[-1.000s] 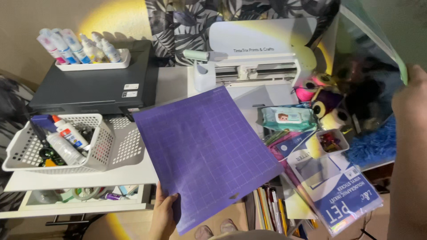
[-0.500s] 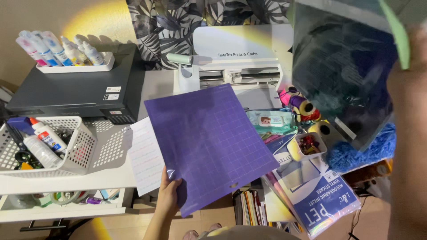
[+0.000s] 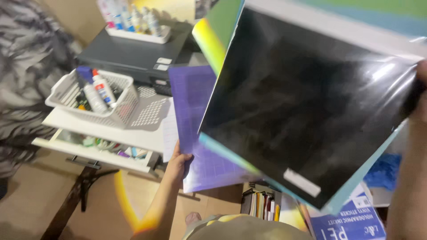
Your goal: The person organizes printed materials, puts away a glue bottle and a container of ink bottles, and then wipes the top of a printer with a cloth.
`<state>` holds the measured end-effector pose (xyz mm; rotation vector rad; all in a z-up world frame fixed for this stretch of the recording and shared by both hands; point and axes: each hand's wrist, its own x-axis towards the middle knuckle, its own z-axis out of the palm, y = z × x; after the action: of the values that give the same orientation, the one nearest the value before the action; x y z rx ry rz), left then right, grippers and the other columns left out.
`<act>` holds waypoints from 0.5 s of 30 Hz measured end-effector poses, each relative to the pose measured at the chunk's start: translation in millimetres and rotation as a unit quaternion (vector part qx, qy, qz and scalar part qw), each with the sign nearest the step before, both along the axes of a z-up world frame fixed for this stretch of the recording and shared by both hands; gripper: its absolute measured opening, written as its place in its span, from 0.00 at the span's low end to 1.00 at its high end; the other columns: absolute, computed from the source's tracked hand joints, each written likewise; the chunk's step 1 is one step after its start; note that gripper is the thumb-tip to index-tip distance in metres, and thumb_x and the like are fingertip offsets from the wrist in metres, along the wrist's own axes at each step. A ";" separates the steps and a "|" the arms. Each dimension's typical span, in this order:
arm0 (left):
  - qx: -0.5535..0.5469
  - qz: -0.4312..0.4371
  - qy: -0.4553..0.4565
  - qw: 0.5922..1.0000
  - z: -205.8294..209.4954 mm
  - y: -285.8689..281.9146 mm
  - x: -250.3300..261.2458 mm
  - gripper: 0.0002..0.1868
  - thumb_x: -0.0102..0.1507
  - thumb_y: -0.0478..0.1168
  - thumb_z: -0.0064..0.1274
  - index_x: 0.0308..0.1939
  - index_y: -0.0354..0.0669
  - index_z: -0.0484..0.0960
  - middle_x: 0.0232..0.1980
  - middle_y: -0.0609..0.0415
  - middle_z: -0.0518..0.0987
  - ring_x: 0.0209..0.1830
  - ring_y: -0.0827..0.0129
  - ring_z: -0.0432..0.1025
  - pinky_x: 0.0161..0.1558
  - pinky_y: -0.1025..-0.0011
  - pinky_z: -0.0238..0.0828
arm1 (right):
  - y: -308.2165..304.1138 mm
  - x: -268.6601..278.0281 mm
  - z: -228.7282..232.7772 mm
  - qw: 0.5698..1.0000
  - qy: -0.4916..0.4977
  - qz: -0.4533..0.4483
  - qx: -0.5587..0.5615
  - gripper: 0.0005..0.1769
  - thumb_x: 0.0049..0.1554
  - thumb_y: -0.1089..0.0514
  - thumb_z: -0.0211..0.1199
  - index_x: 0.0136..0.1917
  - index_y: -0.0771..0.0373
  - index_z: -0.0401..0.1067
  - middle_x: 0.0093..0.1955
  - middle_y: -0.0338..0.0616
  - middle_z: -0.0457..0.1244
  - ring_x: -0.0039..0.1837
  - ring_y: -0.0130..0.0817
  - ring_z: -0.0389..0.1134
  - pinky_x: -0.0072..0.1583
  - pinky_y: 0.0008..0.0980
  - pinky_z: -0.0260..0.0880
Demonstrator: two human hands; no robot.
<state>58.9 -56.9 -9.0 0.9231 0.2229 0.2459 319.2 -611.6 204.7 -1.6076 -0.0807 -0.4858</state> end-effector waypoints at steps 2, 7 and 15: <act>-0.039 0.003 -0.024 0.999 15.0 1.9 -25.4 0.42 0.44 0.24 0.40 0.64 0.47 0.63 0.41 0.56 0.74 0.28 0.80 0.63 0.32 0.86 0.60 | 91.5 -54.7 25.2 0.998 0.027 0.032 0.041 0.03 0.57 0.47 0.55 0.41 0.41 0.66 0.42 0.17 0.59 0.47 0.09 0.60 0.54 0.10 0.61; -0.124 -0.053 -0.006 0.991 32.6 -10.6 -87.4 0.34 0.45 0.23 0.45 0.57 0.39 0.67 0.50 0.42 0.76 0.43 0.57 0.73 0.45 0.65 0.71 | 177.3 -80.8 -5.9 0.971 0.199 0.133 -0.019 0.13 0.54 0.49 0.66 0.37 0.59 0.68 0.37 0.37 0.63 0.38 0.30 0.66 0.38 0.27 0.69; -0.003 -0.124 -0.131 0.984 75.1 -12.6 -143.4 0.24 0.55 0.36 0.53 0.55 0.37 0.71 0.51 0.48 0.75 0.51 0.60 0.69 0.53 0.61 0.68 | 251.7 -75.1 -31.1 0.911 0.341 0.212 0.092 0.43 0.40 0.20 0.39 0.61 0.39 0.65 0.59 0.31 0.63 0.62 0.26 0.64 0.61 0.30 0.64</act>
<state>-84.4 -69.4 66.1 0.8933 -0.1341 0.1334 244.1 -359.9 173.6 -1.4388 0.1408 0.4062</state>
